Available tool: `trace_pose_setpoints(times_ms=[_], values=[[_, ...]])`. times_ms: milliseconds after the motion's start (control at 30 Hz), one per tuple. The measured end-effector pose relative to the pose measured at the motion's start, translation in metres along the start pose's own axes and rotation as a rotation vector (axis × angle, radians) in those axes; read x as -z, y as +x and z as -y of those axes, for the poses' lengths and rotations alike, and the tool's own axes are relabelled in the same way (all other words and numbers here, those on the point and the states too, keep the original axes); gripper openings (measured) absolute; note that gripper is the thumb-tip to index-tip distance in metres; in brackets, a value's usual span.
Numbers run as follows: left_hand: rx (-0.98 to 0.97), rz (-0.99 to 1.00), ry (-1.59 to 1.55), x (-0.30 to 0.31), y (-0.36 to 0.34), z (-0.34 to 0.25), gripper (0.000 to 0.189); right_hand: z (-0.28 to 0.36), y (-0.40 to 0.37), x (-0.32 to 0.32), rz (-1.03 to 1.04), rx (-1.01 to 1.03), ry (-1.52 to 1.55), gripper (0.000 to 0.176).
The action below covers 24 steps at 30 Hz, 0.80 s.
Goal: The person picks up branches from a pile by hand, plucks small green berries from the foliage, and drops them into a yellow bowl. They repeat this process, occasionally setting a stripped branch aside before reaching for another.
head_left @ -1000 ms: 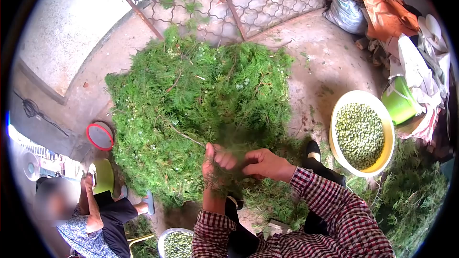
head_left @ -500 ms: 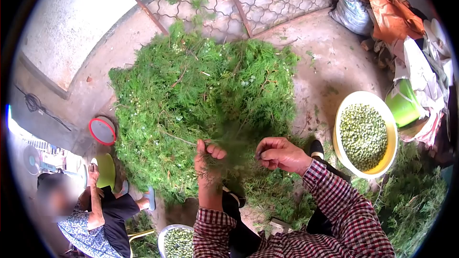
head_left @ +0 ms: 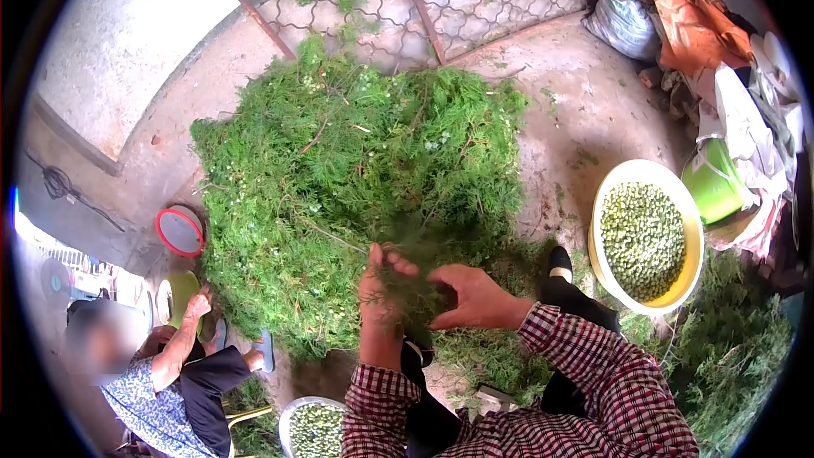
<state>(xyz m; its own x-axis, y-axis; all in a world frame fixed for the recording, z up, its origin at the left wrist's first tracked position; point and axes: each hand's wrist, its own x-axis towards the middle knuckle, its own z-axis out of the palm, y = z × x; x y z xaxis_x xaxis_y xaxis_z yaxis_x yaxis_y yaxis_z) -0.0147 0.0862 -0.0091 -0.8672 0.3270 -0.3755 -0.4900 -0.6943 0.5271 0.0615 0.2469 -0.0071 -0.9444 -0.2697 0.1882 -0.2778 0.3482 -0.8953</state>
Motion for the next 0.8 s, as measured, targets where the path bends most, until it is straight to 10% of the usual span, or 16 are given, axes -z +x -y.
trace_pose_setpoints(times_ms=[200, 533, 667, 800], values=[[0.012, 0.068, -0.113, 0.001, 0.004, 0.005, 0.023, -0.008, -0.001, -0.002, 0.017, -0.047, 0.149, 0.033], [-0.128, -0.149, 0.560, -0.006, -0.011, -0.005, 0.044, 0.013, -0.003, 0.040, 0.110, -0.483, 0.758, 0.025], [-1.045, -0.039, 1.603, -0.003, -0.019, -0.002, 0.046, 0.003, -0.004, 0.042, 0.124, -0.477, 0.760, 0.037], [-0.669, 0.457, 1.256, -0.020, -0.027, 0.002, 0.056, -0.008, -0.005, 0.037, 0.234, -0.476, 0.763, 0.039]])
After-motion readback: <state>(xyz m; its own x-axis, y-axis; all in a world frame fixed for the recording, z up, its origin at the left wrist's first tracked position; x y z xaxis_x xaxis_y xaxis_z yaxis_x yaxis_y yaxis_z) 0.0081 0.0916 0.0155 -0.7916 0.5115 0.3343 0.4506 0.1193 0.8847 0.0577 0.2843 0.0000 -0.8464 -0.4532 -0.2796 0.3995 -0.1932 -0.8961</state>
